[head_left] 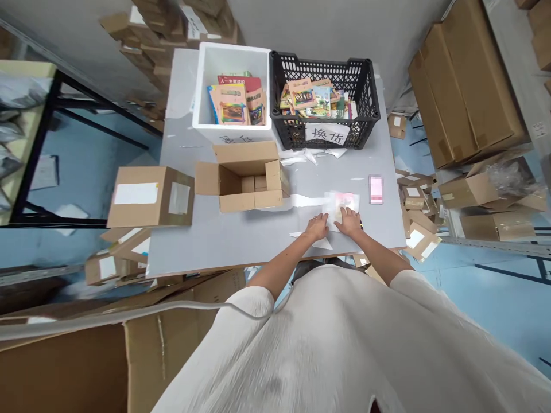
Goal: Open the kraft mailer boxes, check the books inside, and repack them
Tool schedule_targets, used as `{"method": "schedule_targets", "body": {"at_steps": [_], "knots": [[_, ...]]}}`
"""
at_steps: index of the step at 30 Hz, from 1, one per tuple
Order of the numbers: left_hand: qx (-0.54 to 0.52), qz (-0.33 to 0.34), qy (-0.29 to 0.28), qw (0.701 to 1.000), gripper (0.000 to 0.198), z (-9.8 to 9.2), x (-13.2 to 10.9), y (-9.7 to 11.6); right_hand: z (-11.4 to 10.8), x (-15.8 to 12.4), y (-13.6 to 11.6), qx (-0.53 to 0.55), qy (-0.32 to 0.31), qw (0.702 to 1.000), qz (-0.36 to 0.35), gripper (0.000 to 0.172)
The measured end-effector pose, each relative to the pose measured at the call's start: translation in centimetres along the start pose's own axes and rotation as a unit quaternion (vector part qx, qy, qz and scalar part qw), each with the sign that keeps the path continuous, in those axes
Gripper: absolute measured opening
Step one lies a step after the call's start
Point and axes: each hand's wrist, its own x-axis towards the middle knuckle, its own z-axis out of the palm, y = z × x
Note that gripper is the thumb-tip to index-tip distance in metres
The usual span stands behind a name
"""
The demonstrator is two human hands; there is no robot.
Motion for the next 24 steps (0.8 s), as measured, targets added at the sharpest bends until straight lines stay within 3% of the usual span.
{"method": "schedule_targets", "body": {"at_steps": [4, 9, 14, 18, 21, 24], "knots": [[0.001, -0.025, -0.020, 0.999, 0.068, 0.9, 0.4, 0.1, 0.4, 0.6, -0.5, -0.020, -0.021, 1.000, 0.001, 0.070], [0.010, -0.037, -0.039, 0.998, 0.065, 1.5, 0.0, 0.3, 0.7, 0.9, -0.4, -0.055, 0.005, 0.998, -0.033, 0.046], [0.009, -0.039, -0.049, 0.998, 0.064, 1.3, -0.5, 0.7, 0.4, 1.1, 0.1, -0.038, 0.004, 0.998, -0.051, 0.038], [0.012, -0.046, -0.001, 0.999, 0.054, 0.8, -0.6, 1.1, -0.6, 1.4, 0.9, -0.008, 0.002, 0.999, -0.032, 0.035], [0.013, -0.041, 0.058, 0.997, 0.040, 0.1, -0.2, 1.5, -1.5, 1.4, 2.3, 0.023, 0.033, 0.999, -0.006, 0.030], [0.019, -0.009, 0.082, 0.996, 0.036, -0.3, 0.9, 2.4, -2.4, 1.2, 3.9, 0.042, 0.069, 0.996, 0.042, 0.027]]}}
